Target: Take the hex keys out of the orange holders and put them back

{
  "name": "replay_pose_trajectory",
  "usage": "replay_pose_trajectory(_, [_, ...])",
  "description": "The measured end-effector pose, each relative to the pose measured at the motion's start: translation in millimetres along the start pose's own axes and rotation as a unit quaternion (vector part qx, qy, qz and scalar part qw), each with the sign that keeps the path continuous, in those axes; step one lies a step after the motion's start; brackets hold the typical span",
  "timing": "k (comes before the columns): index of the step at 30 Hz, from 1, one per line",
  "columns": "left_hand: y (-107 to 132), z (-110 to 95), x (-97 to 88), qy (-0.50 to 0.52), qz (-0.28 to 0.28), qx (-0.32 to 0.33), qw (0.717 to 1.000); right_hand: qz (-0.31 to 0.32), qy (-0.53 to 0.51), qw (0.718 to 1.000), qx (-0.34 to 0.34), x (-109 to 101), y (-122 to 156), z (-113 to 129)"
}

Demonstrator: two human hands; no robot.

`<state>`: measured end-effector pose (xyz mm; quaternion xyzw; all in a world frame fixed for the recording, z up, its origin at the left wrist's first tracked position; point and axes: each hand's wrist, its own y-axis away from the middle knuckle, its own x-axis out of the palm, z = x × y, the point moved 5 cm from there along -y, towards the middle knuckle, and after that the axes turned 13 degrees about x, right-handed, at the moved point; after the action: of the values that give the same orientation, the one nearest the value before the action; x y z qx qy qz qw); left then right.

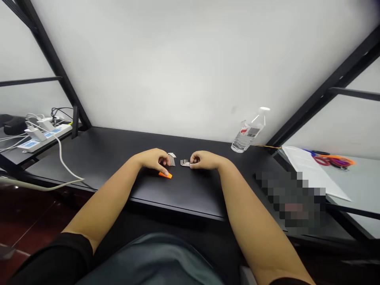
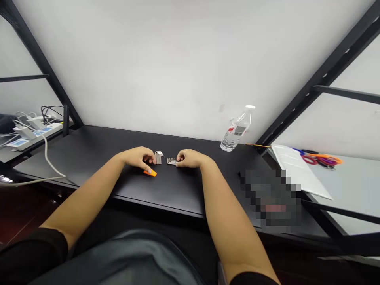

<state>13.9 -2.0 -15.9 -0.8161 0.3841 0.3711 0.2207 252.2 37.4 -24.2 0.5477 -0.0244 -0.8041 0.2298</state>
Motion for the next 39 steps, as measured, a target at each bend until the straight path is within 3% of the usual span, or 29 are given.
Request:
replay_pose_trajectory(3, [-3, -8, 10.8, 0.001, 0.049, 0.011, 0.999, 0.007, 0.0, 1.0, -0.006, 0, 1, 1])
replay_pose_trajectory(5, [-4, -12, 15.1, 0.007, 0.052, 0.013, 0.999, 0.007, 0.003, 1.0, -0.02, 0, 2, 3])
replay_pose_trajectory(16, [-5, -8, 8.9, 0.03, -0.05, 0.01, 0.998, -0.039, -0.027, 0.998, -0.038, -4, 3, 5])
replay_pose_trajectory(31, [-3, -6, 10.0, 0.028, -0.054, 0.011, 0.998, -0.096, -0.035, 0.993, -0.053, -12, 5, 4])
replay_pose_trajectory(35, [-5, -3, 7.4, 0.012, -0.098, 0.02, 0.995, -0.147, -0.084, 0.983, -0.072, -17, 3, 3])
replay_pose_trajectory(39, [-8, -3, 1.3, -0.048, -0.169, 0.063, 0.982, -0.208, -0.207, 0.948, -0.123, -18, 4, 12])
